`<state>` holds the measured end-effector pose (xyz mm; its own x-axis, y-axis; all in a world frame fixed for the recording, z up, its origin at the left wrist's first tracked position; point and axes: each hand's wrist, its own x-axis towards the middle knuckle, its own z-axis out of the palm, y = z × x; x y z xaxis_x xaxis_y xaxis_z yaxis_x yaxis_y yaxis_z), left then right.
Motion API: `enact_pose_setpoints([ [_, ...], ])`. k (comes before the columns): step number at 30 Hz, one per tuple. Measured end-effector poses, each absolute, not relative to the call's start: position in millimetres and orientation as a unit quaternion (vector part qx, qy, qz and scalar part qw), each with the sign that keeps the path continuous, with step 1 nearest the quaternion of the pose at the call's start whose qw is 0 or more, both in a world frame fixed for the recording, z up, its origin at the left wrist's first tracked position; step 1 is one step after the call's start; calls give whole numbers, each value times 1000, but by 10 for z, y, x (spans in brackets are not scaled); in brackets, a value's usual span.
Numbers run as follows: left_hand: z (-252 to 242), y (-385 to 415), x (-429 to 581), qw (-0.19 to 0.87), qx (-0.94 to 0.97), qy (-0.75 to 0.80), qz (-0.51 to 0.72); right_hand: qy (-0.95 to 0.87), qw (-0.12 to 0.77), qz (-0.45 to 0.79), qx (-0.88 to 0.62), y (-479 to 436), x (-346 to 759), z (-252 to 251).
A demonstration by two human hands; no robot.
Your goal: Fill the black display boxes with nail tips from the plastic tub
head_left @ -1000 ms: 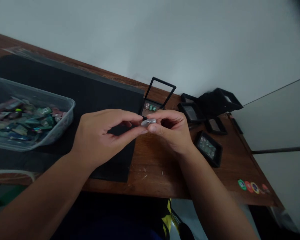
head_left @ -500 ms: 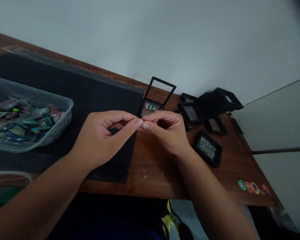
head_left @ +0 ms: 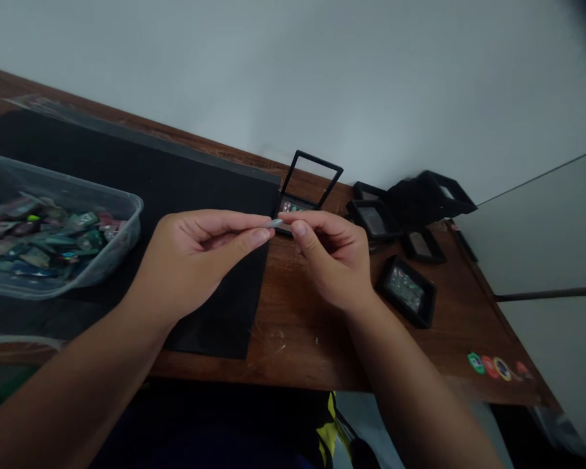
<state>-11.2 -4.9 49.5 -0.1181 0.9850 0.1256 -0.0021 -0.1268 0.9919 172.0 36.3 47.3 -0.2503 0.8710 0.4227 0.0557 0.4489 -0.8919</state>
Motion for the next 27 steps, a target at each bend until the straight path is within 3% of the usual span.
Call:
enact_pose_setpoints([
  [7,513,-49,-89,424,475,518,572,-686,507,382,-355,305,1717,460],
  [17,459,-30,-137,512,446,478,557,-727,483,351,-339,251,1694,478],
  [27,452,-9,-130,499,470,502,527,-753,465,298,-357,247,1721,479],
])
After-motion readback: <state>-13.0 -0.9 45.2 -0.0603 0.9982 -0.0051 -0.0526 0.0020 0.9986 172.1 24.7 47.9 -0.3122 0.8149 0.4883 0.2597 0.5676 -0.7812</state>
